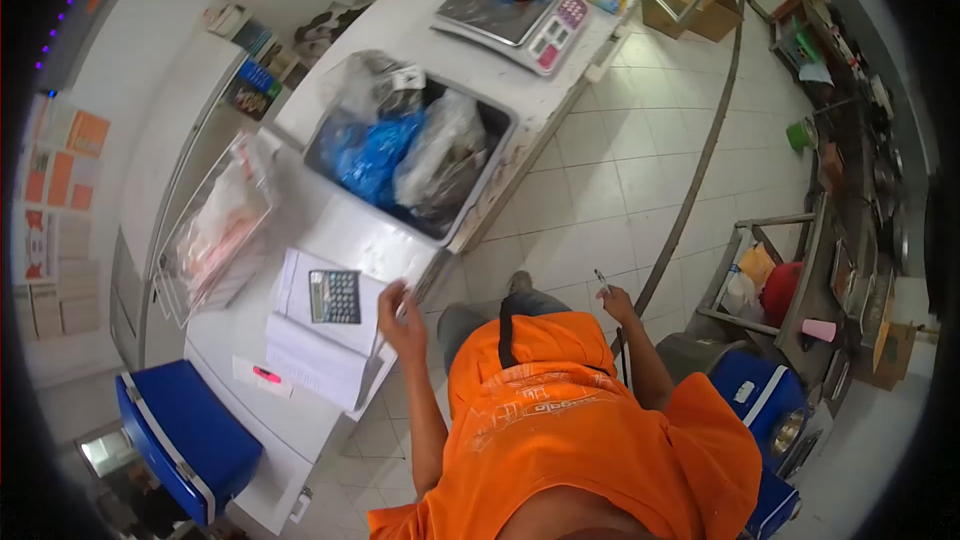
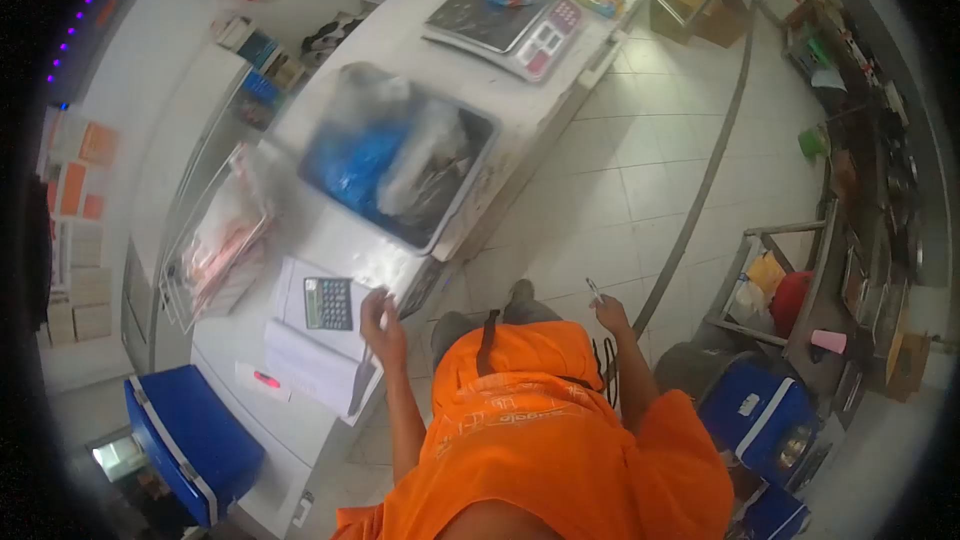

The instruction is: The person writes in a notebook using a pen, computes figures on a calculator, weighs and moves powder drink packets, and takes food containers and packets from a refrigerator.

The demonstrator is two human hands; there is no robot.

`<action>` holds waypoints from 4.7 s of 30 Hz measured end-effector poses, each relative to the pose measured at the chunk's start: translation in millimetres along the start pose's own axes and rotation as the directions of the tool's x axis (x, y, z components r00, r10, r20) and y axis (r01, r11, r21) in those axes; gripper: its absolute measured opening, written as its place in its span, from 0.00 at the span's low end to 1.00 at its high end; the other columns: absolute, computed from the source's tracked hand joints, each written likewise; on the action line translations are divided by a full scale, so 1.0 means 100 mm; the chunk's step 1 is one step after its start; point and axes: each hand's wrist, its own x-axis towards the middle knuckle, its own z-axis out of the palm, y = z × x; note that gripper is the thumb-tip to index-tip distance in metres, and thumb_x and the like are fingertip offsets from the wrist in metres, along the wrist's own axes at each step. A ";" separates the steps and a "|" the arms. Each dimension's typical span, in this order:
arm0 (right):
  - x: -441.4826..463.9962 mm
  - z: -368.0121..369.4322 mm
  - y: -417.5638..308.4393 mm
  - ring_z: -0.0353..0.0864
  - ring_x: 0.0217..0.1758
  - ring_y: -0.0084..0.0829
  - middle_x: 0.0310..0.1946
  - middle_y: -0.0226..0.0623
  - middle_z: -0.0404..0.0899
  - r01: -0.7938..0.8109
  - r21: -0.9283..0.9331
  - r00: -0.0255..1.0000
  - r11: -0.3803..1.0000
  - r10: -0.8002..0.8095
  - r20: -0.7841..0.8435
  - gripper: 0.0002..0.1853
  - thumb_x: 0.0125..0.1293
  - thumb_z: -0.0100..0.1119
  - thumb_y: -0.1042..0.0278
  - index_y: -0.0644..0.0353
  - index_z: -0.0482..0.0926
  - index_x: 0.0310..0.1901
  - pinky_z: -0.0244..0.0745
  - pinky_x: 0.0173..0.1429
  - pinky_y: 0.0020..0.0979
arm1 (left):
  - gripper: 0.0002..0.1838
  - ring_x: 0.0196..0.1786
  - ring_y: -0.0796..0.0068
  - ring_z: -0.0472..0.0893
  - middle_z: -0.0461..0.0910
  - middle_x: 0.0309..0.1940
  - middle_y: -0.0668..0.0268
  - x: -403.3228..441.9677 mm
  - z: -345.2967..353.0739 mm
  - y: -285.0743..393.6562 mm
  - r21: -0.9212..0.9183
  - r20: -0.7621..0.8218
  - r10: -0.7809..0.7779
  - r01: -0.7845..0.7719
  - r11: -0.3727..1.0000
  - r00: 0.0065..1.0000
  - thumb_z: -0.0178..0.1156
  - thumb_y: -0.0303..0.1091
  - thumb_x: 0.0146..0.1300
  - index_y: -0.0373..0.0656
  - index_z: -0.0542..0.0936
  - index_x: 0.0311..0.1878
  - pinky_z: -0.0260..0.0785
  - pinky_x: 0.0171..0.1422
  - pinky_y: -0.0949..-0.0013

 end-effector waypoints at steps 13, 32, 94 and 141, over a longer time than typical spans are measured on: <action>3.08 -2.54 -3.01 0.82 0.43 0.43 0.40 0.46 0.81 0.615 -0.131 0.699 0.778 -0.614 -0.365 0.20 0.66 0.63 0.51 0.57 0.79 0.51 0.75 0.50 0.39 | 0.17 0.43 0.62 0.81 0.81 0.45 0.58 2.41 2.92 1.62 -0.076 0.415 0.316 -0.313 0.947 0.853 0.63 0.24 0.59 0.41 0.79 0.52 0.72 0.50 0.64; 7.27 -4.77 -4.97 0.82 0.56 0.40 0.53 0.46 0.81 0.678 -0.169 0.728 0.715 -0.685 0.022 0.41 0.50 0.74 0.47 0.52 0.71 0.66 0.77 0.58 0.39 | 0.40 0.61 0.48 0.71 0.72 0.56 0.54 4.91 5.92 1.73 0.530 0.394 -0.012 -0.217 0.820 0.919 0.80 0.40 0.31 0.53 0.77 0.54 0.65 0.63 0.45; 9.73 -7.17 -5.68 0.83 0.51 0.48 0.51 0.52 0.82 0.771 -0.189 0.628 0.608 -0.775 0.071 0.31 0.61 0.65 0.45 0.55 0.78 0.61 0.77 0.53 0.40 | 0.53 0.72 0.41 0.60 0.50 0.71 0.38 6.85 11.40 2.73 0.422 0.093 -0.187 0.131 0.897 0.978 0.68 0.60 0.50 0.36 0.57 0.70 0.59 0.69 0.38; 10.20 -7.17 -5.21 0.81 0.42 0.25 0.47 0.36 0.82 0.299 0.655 0.900 0.694 -0.432 0.046 0.22 0.70 0.59 0.56 0.64 0.74 0.58 0.74 0.48 0.26 | 0.59 0.51 0.53 0.83 0.70 0.61 0.44 6.78 11.01 3.60 0.458 0.073 -0.312 0.246 0.854 0.947 0.74 0.63 0.42 0.30 0.59 0.67 0.78 0.48 0.54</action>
